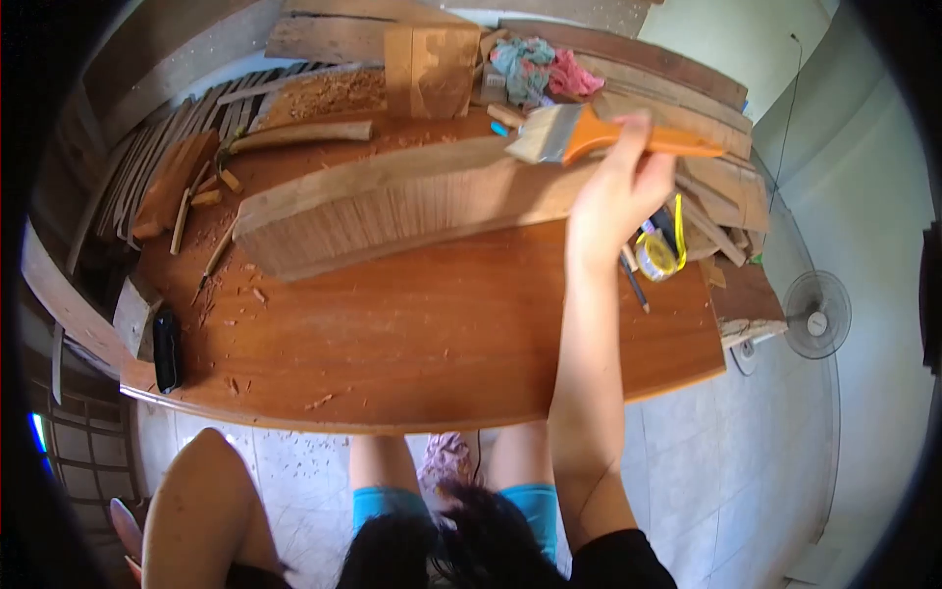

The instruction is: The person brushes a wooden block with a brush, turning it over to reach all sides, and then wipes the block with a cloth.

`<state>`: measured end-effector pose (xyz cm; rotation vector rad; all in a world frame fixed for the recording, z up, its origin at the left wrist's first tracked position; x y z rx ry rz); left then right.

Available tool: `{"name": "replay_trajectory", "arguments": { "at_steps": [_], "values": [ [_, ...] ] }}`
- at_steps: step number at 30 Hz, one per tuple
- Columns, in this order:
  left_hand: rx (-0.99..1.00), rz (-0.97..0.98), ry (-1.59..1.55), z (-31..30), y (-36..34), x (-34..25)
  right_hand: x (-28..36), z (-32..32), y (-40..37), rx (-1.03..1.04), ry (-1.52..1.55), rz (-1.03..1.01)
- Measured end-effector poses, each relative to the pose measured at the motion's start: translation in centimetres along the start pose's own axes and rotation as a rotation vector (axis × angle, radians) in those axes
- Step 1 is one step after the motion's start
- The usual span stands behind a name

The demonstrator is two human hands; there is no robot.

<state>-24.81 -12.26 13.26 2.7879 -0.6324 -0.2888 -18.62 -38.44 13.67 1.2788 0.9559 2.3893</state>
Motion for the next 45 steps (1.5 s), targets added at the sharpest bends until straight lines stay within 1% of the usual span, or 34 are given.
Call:
{"name": "replay_trajectory", "arguments": {
  "at_steps": [2,5,7,8,10,13,14,15,16,17,18,19,20,21,22,23,24,25,27,28,30,32,33,34,36,38,39,40,42,44,45],
  "values": [
    [-0.001,-0.004,-0.01,-0.3,-0.1,0.1,0.7,-1.4,0.9,-0.056,-0.079,-0.053],
    [-0.027,0.003,-0.024,-1.2,-0.4,0.0,0.8,-2.3,1.5,-0.1,-0.104,-0.032],
    [-0.061,0.022,-0.06,-2.5,-1.2,0.0,0.5,-2.3,1.4,-0.106,-0.085,-0.04],
    [-0.119,0.048,-0.112,-3.9,-2.1,0.1,0.7,-2.2,1.4,-0.103,-0.091,-0.057],
    [-0.313,0.131,-0.258,-8.1,-5.1,1.0,0.7,-2.0,1.2,-0.1,-0.1,-0.074],
    [-0.783,0.333,-0.575,-14.6,-11.4,5.0,0.4,-2.1,1.1,-0.106,-0.087,-0.06],
    [-0.9,0.347,-0.643,-15.8,-12.9,7.4,0.4,-2.0,1.0,-0.113,-0.089,-0.055],
    [-0.971,0.302,-0.666,-16.1,-13.5,9.8,0.7,-1.8,0.8,-0.097,-0.097,-0.067],
    [-1.008,0.157,-0.64,-15.8,-13.5,12.4,0.0,-1.8,0.7,-0.078,-0.129,-0.007],
    [-1.006,-0.069,-0.564,-14.4,-13.0,14.7,0.3,-1.7,0.5,-0.086,-0.129,-0.018],
    [-0.972,-0.355,-0.407,-13.0,-12.9,16.1,0.6,-1.5,0.4,-0.098,-0.126,-0.038],
    [-0.88,-0.626,-0.258,-11.4,-12.9,17.3,0.9,-1.2,0.4,-0.078,-0.056,-0.072],
    [-0.825,-0.714,-0.147,-10.1,-13.7,18.2,0.7,-0.8,0.5,-0.059,-0.025,-0.078],
    [-0.793,-0.881,-0.173,-8.9,-14.8,19.3,0.6,-0.7,0.3,-0.048,0.0,-0.074],
    [-0.804,-0.899,-0.283,-8.0,-15.8,20.6,0.4,-0.7,-0.1,-0.04,0.022,-0.065],
    [-0.813,-0.921,-0.394,-7.1,-17.1,22.4,0.4,-0.1,-0.5,0.028,0.018,-0.087],
    [-0.827,-0.944,-0.503,-6.1,-18.4,24.0,0.2,0.9,-1.1,0.07,0.044,-0.064],
    [-0.848,-0.957,-0.869,-3.5,-19.1,25.3,0.5,2.1,-2.0,0.143,0.047,-0.081],
    [-0.751,-0.876,-1.131,-0.7,-18.5,25.6,0.7,4.5,-3.6,0.304,0.035,-0.122],
    [-0.692,-0.823,-1.26,0.3,-17.9,25.3,0.1,5.2,-4.5,0.382,0.195,0.003],
    [-0.669,-0.828,-1.234,0.0,-17.2,24.2,-0.1,4.2,-3.4,0.328,0.05,-0.132],
    [-0.677,-0.835,-1.243,0.0,-17.1,24.1,1.0,1.6,-1.4,0.145,-0.04,-0.247],
    [-0.695,-0.844,-1.266,0.3,-17.4,24.4,0.7,0.3,-0.5,0.063,0.044,-0.191],
    [-0.709,-0.852,-1.292,0.7,-17.6,24.8,0.2,-1.1,0.6,-0.01,-0.058,-0.184],
    [-0.692,-0.818,-1.312,1.2,-18.1,25.5,1.8,-1.2,1.1,0.019,-0.334,-0.177],
    [-0.696,-0.771,-1.312,1.6,-19.2,26.3,1.5,0.0,0.7,0.125,-0.456,-0.343],
    [-0.704,-0.743,-1.306,1.8,-19.7,26.7,2.1,1.5,-0.5,0.176,-0.253,-0.339],
    [-0.709,-0.715,-1.3,1.9,-20.1,27.1,2.6,3.1,-1.8,0.288,-0.194,-0.329],
    [-0.71,-0.728,-1.313,1.9,-19.9,26.8,2.9,5.9,-4.6,0.478,-0.023,-0.141],
    [-0.698,-0.735,-1.32,1.6,-19.6,26.1,2.1,7.4,-5.9,0.549,0.225,0.066],
    [-0.693,-0.728,-1.32,1.8,-19.7,26.6,1.7,6.8,-5.1,0.504,0.221,0.104]
  ]
}}
Point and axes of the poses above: each hand's wrist, its own y-axis towards the middle knuckle, its own z-axis out of the palm, x = y × z, the point moved 9 cm from there along y, towards the middle knuckle, and after that the axes turned 6 degrees about y, right-handed, at the moved point
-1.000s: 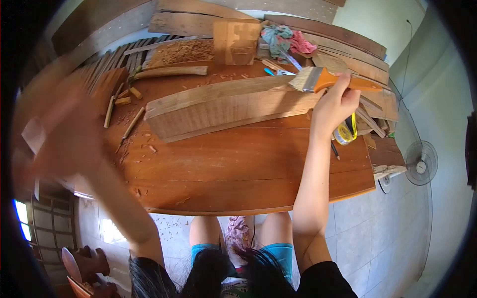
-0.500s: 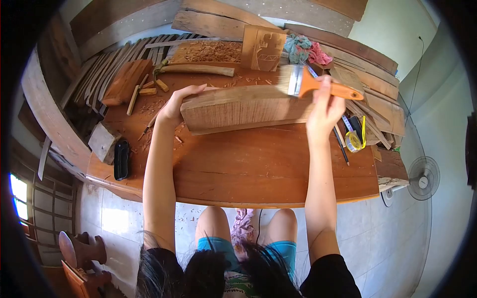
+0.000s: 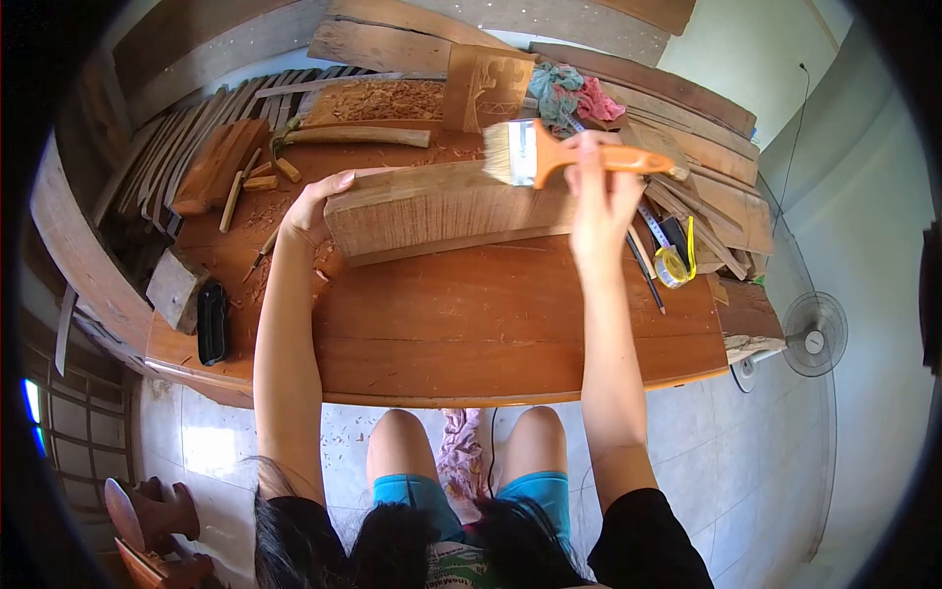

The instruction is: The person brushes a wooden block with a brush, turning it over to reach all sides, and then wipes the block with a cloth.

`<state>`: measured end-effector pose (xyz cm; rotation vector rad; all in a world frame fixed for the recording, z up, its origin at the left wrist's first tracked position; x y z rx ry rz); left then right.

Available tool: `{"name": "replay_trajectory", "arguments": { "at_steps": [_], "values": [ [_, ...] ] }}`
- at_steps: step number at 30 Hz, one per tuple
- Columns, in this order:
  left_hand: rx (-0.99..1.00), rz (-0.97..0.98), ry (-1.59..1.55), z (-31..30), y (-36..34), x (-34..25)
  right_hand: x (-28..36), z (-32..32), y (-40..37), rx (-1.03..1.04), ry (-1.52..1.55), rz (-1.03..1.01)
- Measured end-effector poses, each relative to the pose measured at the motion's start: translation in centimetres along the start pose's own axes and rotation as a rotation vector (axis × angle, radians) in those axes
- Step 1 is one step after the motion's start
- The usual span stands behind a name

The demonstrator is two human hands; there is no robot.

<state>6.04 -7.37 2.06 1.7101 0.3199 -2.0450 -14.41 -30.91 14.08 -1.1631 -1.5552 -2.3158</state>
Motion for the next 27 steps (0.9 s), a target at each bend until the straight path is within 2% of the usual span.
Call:
{"name": "replay_trajectory", "arguments": {
  "at_steps": [3,4,5,7,10,13,15,17,18,21,23,25,27],
  "values": [
    [0.026,-0.005,0.049,0.6,-0.3,-0.6,-0.3,-7.3,1.3,-0.305,-0.214,-0.035],
    [-0.056,-0.024,0.034,-0.7,-0.3,0.3,0.0,-9.9,1.8,-0.402,-0.333,-0.109],
    [0.059,0.003,0.038,1.8,-0.4,-1.2,0.6,-11.5,1.8,-0.501,-0.453,-0.181],
    [0.144,0.038,0.012,1.2,0.1,-0.5,2.6,-12.1,1.7,-0.566,-0.438,-0.192],
    [0.226,0.192,0.021,1.3,-0.2,-0.9,2.7,-11.0,1.7,-0.494,-0.422,-0.256],
    [0.296,0.195,0.164,3.6,-0.4,-2.4,1.8,-7.0,0.7,-0.314,-0.194,-0.198],
    [0.264,0.147,0.198,3.7,-0.3,-2.4,1.1,-3.3,-0.1,-0.153,-0.04,-0.071],
    [0.275,0.139,0.215,3.3,-0.5,-2.3,1.4,0.0,-0.7,-0.016,0.063,-0.054],
    [0.259,0.123,0.207,3.1,-0.6,-2.1,1.2,-0.4,-0.7,-0.02,0.047,-0.042],
    [0.22,0.119,0.183,3.3,-0.4,-2.1,1.6,-5.7,0.7,-0.239,-0.237,-0.142],
    [0.2,0.121,0.192,3.4,-0.4,-2.4,3.4,-8.6,1.5,-0.426,-0.377,-0.306],
    [0.16,0.141,0.11,2.9,-0.2,-2.8,3.1,-10.6,1.4,-0.494,-0.411,-0.228],
    [0.085,0.153,0.065,2.1,0.1,-2.9,1.7,-10.4,1.6,-0.447,-0.354,-0.17]
  ]
}}
Point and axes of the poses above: each hand's wrist, its own y-axis towards the middle knuckle, its own z-axis out of the palm, x = y × z, the point moved 9 cm from there along y, towards the middle knuckle, and after that the axes turned 6 degrees about y, right-handed, at the moved point
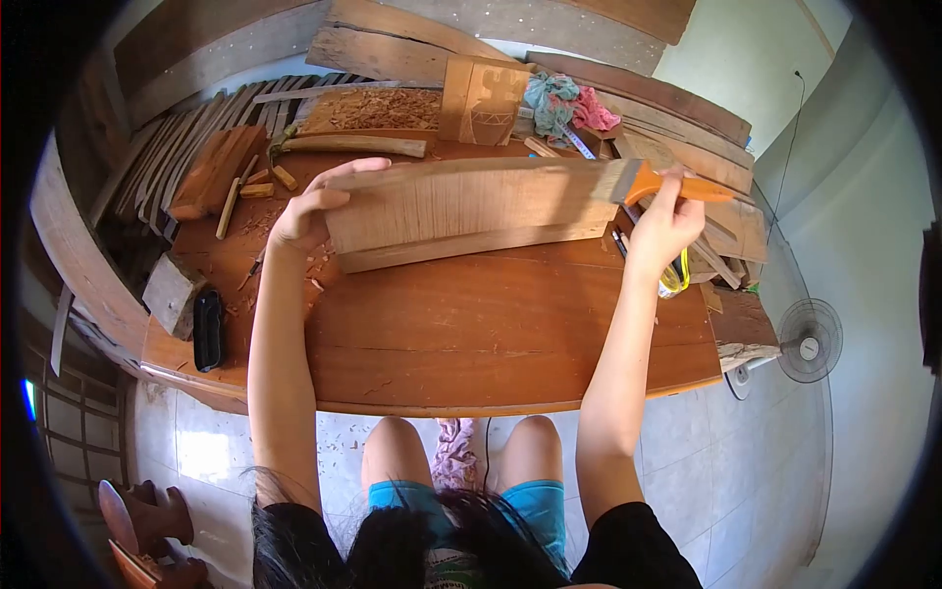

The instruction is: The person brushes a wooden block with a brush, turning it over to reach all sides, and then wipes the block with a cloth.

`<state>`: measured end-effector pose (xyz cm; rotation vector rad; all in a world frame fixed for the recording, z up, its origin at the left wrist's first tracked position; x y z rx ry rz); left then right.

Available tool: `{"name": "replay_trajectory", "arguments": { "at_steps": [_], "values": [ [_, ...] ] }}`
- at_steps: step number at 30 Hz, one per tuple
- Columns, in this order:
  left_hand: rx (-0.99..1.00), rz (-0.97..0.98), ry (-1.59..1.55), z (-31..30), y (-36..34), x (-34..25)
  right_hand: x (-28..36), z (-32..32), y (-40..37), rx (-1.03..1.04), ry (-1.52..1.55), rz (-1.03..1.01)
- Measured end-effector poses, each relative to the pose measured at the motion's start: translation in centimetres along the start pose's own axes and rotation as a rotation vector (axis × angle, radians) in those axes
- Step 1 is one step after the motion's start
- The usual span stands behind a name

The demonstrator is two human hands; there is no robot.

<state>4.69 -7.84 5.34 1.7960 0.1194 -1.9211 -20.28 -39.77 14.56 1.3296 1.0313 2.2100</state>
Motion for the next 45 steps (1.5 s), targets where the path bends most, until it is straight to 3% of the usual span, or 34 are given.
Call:
{"name": "replay_trajectory", "arguments": {
  "at_steps": [3,6,7,8,12,14,16,19,20,21,22,23,26,29,32,34,36,38,41,44,45],
  "values": [
    [-0.199,0.012,-0.01,-0.6,0.5,0.6,-1.3,3.4,-2.1,0.176,0.08,0.105],
    [-0.35,-0.079,0.127,-2.1,0.7,2.9,0.6,9.7,-6.6,0.54,0.316,0.272],
    [-0.347,-0.083,0.11,-2.2,0.8,3.2,0.9,11.0,-7.9,0.672,0.262,0.33],
    [-0.352,-0.082,0.102,-2.3,0.9,3.4,1.1,11.9,-9.0,0.71,0.332,0.28],
    [-0.342,-0.092,0.122,-2.5,1.1,3.6,-1.0,9.7,-7.0,0.548,0.068,0.193],
    [-0.315,-0.113,0.131,-2.9,1.0,3.8,0.2,6.8,-4.2,0.315,-0.211,-0.078],
    [-0.279,-0.136,0.112,-3.3,0.9,4.6,0.7,5.4,-2.8,0.227,-0.406,-0.144],
    [-0.272,-0.156,0.069,-3.1,0.9,4.7,0.6,7.0,-4.2,0.347,-0.376,-0.156],
    [-0.284,-0.152,0.078,-3.1,0.9,4.6,-1.1,7.7,-5.3,0.436,-0.432,-0.066],
    [-0.296,-0.149,0.09,-3.0,0.9,4.5,-0.6,9.0,-6.9,0.513,-0.355,0.018],
    [-0.308,-0.146,0.104,-3.0,0.8,4.3,1.4,10.5,-8.5,0.63,-0.275,-0.027],
    [-0.313,-0.134,0.107,-3.0,0.9,4.0,2.5,11.5,-10.1,0.702,0.015,0.035],
    [-0.36,-0.077,0.099,-2.3,0.9,2.7,2.5,13.4,-14.1,0.907,0.382,0.439],
    [-0.477,0.006,0.037,-1.0,1.3,0.6,2.9,12.6,-12.4,0.837,0.474,0.398],
    [-0.546,0.005,0.011,0.9,0.9,-1.7,2.2,7.6,-5.7,0.461,0.094,0.007],
    [-0.526,-0.015,0.064,2.1,0.6,-2.8,1.5,6.0,-4.3,0.357,0.005,0.007],
    [-0.547,-0.027,0.071,2.9,0.4,-3.3,3.0,6.8,-5.3,0.39,0.066,-0.066],
    [-0.581,-0.036,0.074,3.0,0.2,-3.4,5.2,8.3,-7.4,0.562,0.11,-0.1],
    [-0.631,-0.069,0.044,2.4,0.1,-2.5,5.9,9.1,-9.7,0.678,0.511,0.187],
    [-0.66,-0.129,-0.019,1.2,0.0,-0.9,5.5,9.5,-8.2,0.554,0.43,0.102],
    [-0.675,-0.136,-0.039,0.8,0.0,-0.5,4.2,10.4,-8.6,0.624,0.391,0.195]
  ]
}}
Point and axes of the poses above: each hand's wrist, its own y-axis towards the middle knuckle, its own z-axis out of the palm, x = y × z, the point moved 9 cm from there along y, towards the middle knuckle, and after that the axes turned 6 degrees about y, right-handed, at the moved point
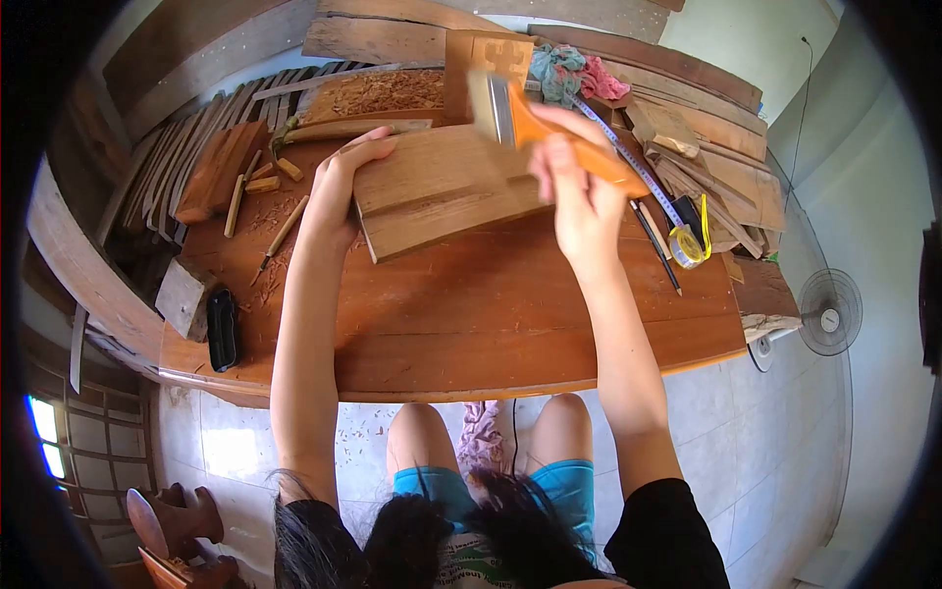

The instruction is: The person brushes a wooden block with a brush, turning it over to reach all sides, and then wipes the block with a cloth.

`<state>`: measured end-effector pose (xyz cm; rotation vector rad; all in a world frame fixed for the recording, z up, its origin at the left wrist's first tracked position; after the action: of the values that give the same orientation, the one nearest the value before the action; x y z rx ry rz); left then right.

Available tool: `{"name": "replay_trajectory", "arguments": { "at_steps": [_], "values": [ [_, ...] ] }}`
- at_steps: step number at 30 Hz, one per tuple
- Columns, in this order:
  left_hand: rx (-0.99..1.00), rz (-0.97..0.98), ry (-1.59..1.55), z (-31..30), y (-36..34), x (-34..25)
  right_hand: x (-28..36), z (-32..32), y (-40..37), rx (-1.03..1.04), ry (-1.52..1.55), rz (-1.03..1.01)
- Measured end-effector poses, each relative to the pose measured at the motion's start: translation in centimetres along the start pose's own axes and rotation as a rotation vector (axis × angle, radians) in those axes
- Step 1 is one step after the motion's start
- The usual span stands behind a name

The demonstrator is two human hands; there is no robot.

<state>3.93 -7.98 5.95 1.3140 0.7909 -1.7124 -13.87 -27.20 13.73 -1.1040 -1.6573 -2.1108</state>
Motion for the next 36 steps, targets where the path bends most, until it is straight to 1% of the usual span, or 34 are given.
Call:
{"name": "replay_trajectory", "arguments": {
  "at_steps": [3,4,8,12,13,15,16,19,20,21,23,24,26,27,29,30,31,33,35,36],
  "values": [
    [-0.011,-0.029,-0.036,-0.2,0.1,0.5,-0.2,3.6,-0.6,0.235,-0.118,-0.226],
    [-0.009,-0.038,-0.043,-0.1,0.1,0.5,-0.8,4.7,-1.0,0.403,-0.225,-0.194],
    [0.004,-0.084,-0.067,0.2,-0.2,0.5,-1.0,6.7,-2.5,0.597,-0.386,-0.082],
    [-0.035,-0.151,-0.082,0.1,-0.5,1.0,-1.9,7.2,-2.8,0.633,-0.612,-0.207],
    [-0.042,-0.169,-0.075,-0.1,-0.4,1.2,-2.2,7.0,-2.6,0.613,-0.6,-0.212],
    [-0.076,-0.104,-0.051,-0.2,-0.3,0.8,-2.8,6.6,-2.3,0.57,-0.577,-0.22],
    [-0.095,-0.07,-0.039,-0.2,-0.3,0.5,-2.6,6.1,-2.2,0.527,-0.519,-0.243],
    [-0.062,0.034,-0.2,0.9,-1.8,-1.9,-1.7,4.2,-1.8,0.409,-0.382,-0.321],
    [-0.06,0.12,-0.102,0.9,-1.7,-2.8,-1.4,3.6,-1.6,0.375,-0.361,-0.352],
    [-0.034,0.262,-0.086,1.0,-1.5,-3.8,-1.0,3.3,-1.5,0.344,-0.34,-0.382],
    [0.02,0.539,-0.053,1.2,-1.7,-4.9,-0.5,2.8,-1.5,0.299,-0.284,-0.38],
    [-0.034,0.683,-0.052,0.8,-2.2,-5.7,-0.3,2.7,-1.6,0.289,-0.265,-0.4],
    [-0.267,1.105,0.356,1.2,-5.7,-8.1,0.3,2.6,-1.5,0.274,-0.242,-0.48],
    [-0.385,1.307,0.568,2.1,-7.8,-9.1,0.5,2.4,-1.5,0.261,-0.242,-0.477],
    [-0.38,1.693,0.791,3.8,-11.3,-10.1,1.3,1.9,-1.4,0.235,-0.244,-0.474],
    [-0.32,1.743,0.857,4.6,-12.3,-10.1,0.6,1.6,-1.4,0.208,-0.204,-0.412],
    [-0.258,1.79,0.923,5.4,-13.0,-10.1,0.6,1.5,-1.3,0.204,-0.176,-0.417],
    [-0.195,1.743,0.944,5.0,-12.1,-9.8,0.6,1.5,-1.2,0.2,-0.117,-0.421],
    [-0.12,1.595,0.947,4.1,-10.7,-8.8,0.9,2.0,-1.2,0.24,-0.173,-0.404],
    [-0.16,1.633,1.044,4.3,-11.1,-8.8,1.2,2.3,-1.0,0.262,-0.202,-0.398]
  ]
}}
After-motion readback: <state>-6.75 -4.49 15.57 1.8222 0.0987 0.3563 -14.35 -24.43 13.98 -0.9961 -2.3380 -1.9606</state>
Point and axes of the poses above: each hand's wrist, its own y-axis towards the middle knuckle, its own z-axis out of the palm, x = y × z, the point moved 9 cm from there along y, towards the middle knuckle, and after that the axes turned 6 degrees about y, right-handed, at the moved point
